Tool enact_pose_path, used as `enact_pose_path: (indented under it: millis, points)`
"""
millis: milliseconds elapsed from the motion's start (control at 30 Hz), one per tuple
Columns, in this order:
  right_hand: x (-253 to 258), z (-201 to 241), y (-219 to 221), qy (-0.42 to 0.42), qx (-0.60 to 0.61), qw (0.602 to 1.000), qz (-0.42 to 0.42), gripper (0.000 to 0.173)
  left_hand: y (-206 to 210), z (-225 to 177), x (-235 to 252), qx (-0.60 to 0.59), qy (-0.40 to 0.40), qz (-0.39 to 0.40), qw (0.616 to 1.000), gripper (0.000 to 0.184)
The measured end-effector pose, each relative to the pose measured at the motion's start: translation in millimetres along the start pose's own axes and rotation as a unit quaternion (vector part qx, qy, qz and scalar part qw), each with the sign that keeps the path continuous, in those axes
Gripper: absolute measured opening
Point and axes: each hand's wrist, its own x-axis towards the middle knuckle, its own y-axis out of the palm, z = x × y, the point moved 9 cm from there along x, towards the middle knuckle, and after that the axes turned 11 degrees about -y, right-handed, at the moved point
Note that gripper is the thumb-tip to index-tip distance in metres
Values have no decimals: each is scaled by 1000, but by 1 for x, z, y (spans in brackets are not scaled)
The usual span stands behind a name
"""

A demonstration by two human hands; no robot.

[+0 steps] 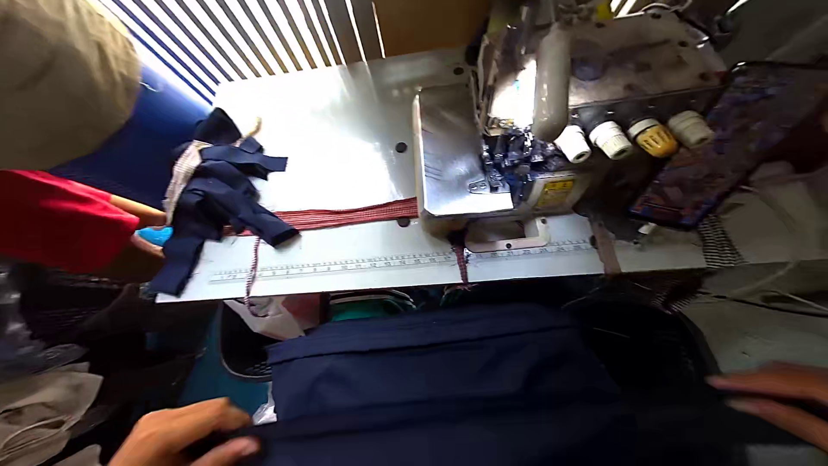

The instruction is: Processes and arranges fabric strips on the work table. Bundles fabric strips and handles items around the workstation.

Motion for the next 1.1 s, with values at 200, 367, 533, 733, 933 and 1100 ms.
enact_pose_path:
  millis: [200, 367, 533, 733, 933, 1100]
  points:
    - [7, -96, 45, 65, -102, 984, -131, 34, 59, 76, 45, 22, -24, -147, 989, 41]
    - [17, -104, 51, 144, -162, 964, -153, 19, 57, 63, 64, 130, -48, -161, 977, 47]
    - [31, -93, 55, 230, -174, 949, -130, 23, 91, -6, 106, 125, -10, -35, 991, 84]
    - [90, -40, 65, 236, -83, 950, -188, 36, 196, 10, 167, 249, -84, 281, 923, 118]
    - [149, -54, 63, 240, -207, 919, -233, 36, 184, -2, 173, 234, -75, 324, 914, 64]
    - [149, -21, 82, 103, -234, 940, -225, 41, 158, 39, 134, 245, -129, 325, 904, 63]
